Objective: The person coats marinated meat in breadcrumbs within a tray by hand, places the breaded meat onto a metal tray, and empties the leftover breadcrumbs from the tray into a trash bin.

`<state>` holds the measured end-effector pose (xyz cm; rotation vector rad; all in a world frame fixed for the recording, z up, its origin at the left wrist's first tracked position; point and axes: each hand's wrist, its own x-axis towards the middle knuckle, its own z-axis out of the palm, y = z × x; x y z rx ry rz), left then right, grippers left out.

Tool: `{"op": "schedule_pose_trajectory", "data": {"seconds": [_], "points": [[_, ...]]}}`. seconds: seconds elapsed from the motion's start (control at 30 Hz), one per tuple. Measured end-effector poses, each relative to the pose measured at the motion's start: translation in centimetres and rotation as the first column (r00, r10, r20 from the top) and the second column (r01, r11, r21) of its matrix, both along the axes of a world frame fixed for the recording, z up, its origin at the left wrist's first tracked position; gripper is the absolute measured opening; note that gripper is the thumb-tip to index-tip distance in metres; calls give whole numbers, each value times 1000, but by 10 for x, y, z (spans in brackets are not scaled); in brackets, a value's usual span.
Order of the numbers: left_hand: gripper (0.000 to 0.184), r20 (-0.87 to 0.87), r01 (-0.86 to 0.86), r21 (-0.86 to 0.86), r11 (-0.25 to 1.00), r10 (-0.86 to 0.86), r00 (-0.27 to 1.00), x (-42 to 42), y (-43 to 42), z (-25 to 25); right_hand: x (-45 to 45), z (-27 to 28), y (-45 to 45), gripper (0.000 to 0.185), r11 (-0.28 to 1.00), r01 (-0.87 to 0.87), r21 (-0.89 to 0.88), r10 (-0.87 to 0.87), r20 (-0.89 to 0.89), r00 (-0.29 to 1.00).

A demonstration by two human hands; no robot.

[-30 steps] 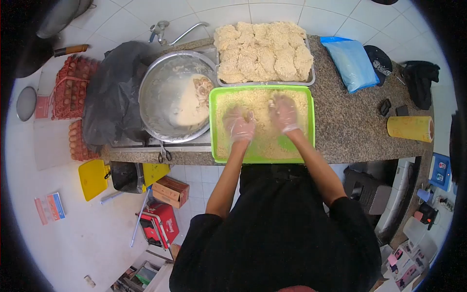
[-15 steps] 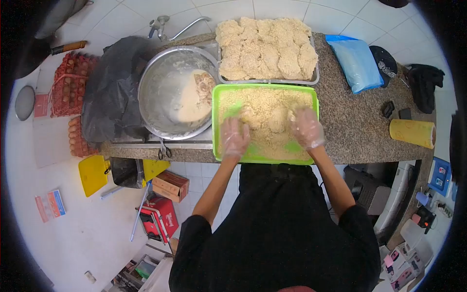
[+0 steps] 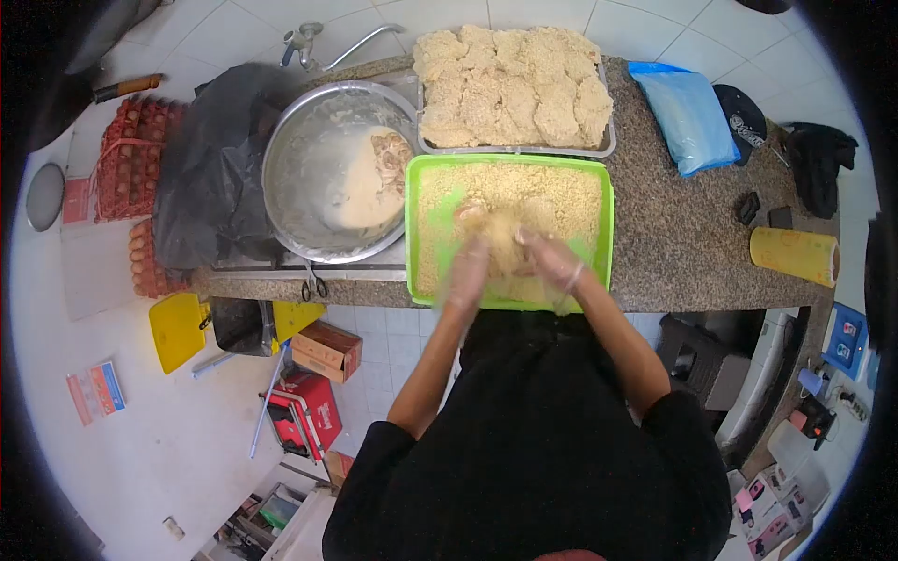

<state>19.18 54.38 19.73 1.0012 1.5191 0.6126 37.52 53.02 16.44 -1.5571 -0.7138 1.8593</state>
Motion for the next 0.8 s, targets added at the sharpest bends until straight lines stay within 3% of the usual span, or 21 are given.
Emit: {"op": "schedule_pose_trajectory", "data": {"seconds": [0.03, 0.1, 0.17, 0.27, 0.33, 0.37, 0.43, 0.53, 0.57, 0.63, 0.67, 0.73, 0.77, 0.8], "points": [[54, 148, -74, -43, 996, 79, 986, -10, 6, 13, 6, -3, 10, 58, 998, -54, 44, 50, 86, 995], [55, -205, 22, 207, 978, 22, 978, -27, 21, -2, 14, 5, 31, 54, 960, -214, 183, 120, 420, 900], [57, -501, 165, 354, 921, 38, 864, -29, 38, -33, 20, 34, 46, 51, 849, -452, 273, 46, 815, 578], [62, -784, 356, 379, 854, 91, 614, 2, 59, -82, 2, -2, 48, 44, 688, -627, 367, -278, 930, 240], [67, -896, 453, 322, 831, 114, 429, 27, 69, -94, -19, -18, 43, 43, 688, -655, 311, -329, 939, 100], [70, -892, 491, 306, 815, 66, 447, 31, 67, -95, -24, -23, 39, 42, 688, -668, 283, -355, 934, 31], [75, -878, 572, 284, 770, -31, 478, 36, 60, -88, -14, -25, 28, 41, 592, -736, 328, -333, 932, 147], [75, -869, 806, 164, 569, -303, 391, 20, 42, -69, 28, -8, 16, 39, 444, -802, 400, -272, 913, 305], [73, -870, 810, 252, 530, -244, 430, 14, 47, -74, 36, -1, 18, 38, 389, -816, 427, -250, 902, 353], [69, -849, 799, 413, 436, -134, 512, 6, 52, -88, 37, -13, 38, 37, 502, -713, 490, -433, 856, 283], [67, -754, 670, 511, 539, -94, 651, 7, 57, -91, 34, -22, 48, 37, 548, -650, 526, -511, 826, 238], [63, -523, 361, 617, 699, 23, 852, 6, 69, -82, 12, -46, 66, 37, 599, -615, 513, -465, 848, 255], [62, -565, 407, 601, 688, 6, 825, 5, 70, -83, -1, -50, 74, 37, 620, -599, 507, -448, 855, 260], [61, -603, 448, 585, 676, -7, 798, 5, 71, -83, -17, -34, 79, 39, 637, -661, 396, -256, 918, 303]]}}
